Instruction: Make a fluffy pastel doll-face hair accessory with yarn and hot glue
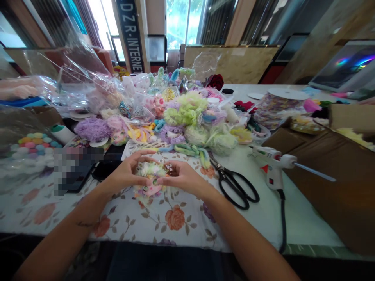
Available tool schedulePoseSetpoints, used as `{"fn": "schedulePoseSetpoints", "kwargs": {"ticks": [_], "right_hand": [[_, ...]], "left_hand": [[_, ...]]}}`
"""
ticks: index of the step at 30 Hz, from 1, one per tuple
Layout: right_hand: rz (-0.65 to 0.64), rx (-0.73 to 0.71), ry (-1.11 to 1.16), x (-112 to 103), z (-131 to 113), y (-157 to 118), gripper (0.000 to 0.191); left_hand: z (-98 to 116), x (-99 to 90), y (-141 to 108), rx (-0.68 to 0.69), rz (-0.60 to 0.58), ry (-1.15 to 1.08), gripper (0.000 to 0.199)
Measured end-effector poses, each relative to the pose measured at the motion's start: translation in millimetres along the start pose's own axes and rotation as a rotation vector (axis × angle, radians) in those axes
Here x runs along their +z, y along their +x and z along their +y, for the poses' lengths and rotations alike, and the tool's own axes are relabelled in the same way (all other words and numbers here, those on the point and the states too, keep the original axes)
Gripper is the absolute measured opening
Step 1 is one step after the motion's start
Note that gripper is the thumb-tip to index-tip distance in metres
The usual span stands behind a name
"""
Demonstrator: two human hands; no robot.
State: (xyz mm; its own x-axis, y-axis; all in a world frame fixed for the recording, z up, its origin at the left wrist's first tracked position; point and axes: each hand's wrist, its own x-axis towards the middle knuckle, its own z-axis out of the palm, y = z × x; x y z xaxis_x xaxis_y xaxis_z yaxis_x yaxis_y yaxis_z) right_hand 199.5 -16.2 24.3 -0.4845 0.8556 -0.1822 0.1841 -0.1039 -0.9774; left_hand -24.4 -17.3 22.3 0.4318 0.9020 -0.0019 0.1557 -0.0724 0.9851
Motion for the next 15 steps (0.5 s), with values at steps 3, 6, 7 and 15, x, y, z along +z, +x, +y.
{"fn": "schedulePoseSetpoints", "kwargs": {"ticks": [3,6,7,15], "right_hand": [[0.017,-0.019,0.017,2,6,-1,0.030],[0.046,-0.058,0.085,1,10,-2,0.028],[0.057,-0.066,0.111,0,11,-3,0.028],[0.192,-0.076,0.329,0,12,-7,0.029]], "left_hand": [[-1,0.4,1,0.020,0.027,-0.024,0.078],[-3,0.8,3,0.039,0.023,-0.152,0.075],[-5,1.0,4,0.042,0.016,-0.218,0.072],[-19,7.6,6,-0.156,-0.052,-0.728,0.047]]}}
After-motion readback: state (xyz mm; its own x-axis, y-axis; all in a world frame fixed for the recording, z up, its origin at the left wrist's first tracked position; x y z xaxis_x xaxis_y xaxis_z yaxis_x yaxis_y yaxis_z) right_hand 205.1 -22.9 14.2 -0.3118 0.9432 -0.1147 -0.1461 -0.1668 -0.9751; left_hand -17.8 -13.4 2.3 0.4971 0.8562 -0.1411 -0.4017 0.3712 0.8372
